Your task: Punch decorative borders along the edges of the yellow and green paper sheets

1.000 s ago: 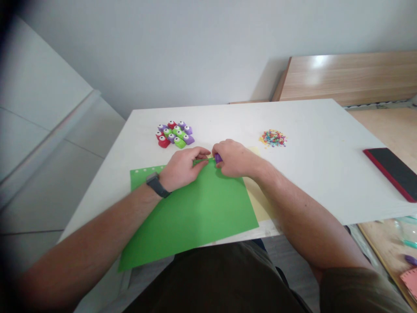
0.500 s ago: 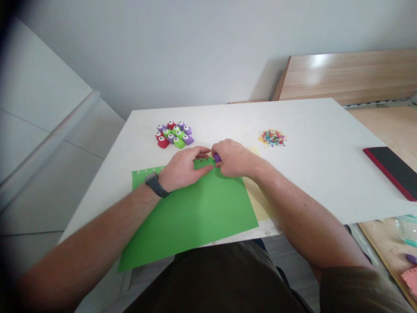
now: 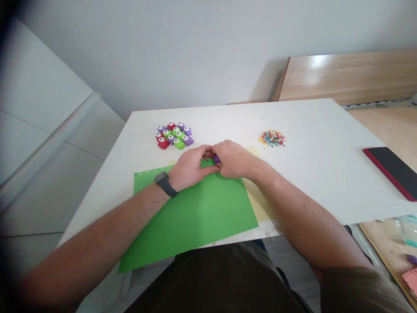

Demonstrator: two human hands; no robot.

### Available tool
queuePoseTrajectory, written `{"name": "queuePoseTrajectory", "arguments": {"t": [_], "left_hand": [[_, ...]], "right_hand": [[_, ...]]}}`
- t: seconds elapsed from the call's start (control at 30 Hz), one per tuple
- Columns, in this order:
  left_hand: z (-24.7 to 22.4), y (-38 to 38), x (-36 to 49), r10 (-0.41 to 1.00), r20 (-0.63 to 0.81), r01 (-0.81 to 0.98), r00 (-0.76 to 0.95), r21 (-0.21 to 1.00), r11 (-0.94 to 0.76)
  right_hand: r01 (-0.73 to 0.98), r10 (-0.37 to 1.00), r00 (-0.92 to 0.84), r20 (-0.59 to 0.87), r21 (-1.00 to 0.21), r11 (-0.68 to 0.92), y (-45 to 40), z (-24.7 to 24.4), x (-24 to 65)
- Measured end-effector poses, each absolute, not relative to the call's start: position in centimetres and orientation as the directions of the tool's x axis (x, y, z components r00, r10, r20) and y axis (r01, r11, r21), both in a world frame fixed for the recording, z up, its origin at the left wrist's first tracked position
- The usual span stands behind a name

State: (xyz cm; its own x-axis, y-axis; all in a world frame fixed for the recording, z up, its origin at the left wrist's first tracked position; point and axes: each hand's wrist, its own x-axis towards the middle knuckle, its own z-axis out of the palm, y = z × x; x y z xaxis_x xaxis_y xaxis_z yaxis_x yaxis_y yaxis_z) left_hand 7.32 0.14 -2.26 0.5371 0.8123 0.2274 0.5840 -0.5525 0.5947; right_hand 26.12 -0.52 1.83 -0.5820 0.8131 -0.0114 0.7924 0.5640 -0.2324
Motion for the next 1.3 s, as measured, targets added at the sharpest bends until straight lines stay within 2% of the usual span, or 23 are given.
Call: {"name": "queuePoseTrajectory", "arguments": {"t": [0.13,0.37,0.5,0.83,1.3], "left_hand": [[-2.3,0.2,7.5,0.804,0.219,0.56,0.552,0.617,-0.553],[-2.4,0.3,7.7,0.777,0.241,0.613,0.581,0.499,-0.613],[-2.3,0.4,7.7,0.774,0.231,0.629,0.59,0.469,-0.62],[-2.3,0.4,7.4,0.791,0.226,0.554,0.569,0.605,-0.572],[-3.2,0.3,6.3,0.813,0.264,0.595,0.519,0.572,-0.565]], "right_hand": [[0.79,0.812,-0.584,-0.012,-0.24,0.564,-0.5,1.8,26.1],[0.777,0.805,-0.593,0.012,-0.254,0.576,-0.5,1.5,26.3],[0.774,0.803,-0.596,0.007,-0.263,0.576,-0.4,1.3,26.4],[0.774,0.8,-0.601,-0.003,-0.254,0.58,-0.4,1.6,26.3],[0.796,0.823,-0.567,-0.032,-0.276,0.538,0.2,1.9,27.3]]}}
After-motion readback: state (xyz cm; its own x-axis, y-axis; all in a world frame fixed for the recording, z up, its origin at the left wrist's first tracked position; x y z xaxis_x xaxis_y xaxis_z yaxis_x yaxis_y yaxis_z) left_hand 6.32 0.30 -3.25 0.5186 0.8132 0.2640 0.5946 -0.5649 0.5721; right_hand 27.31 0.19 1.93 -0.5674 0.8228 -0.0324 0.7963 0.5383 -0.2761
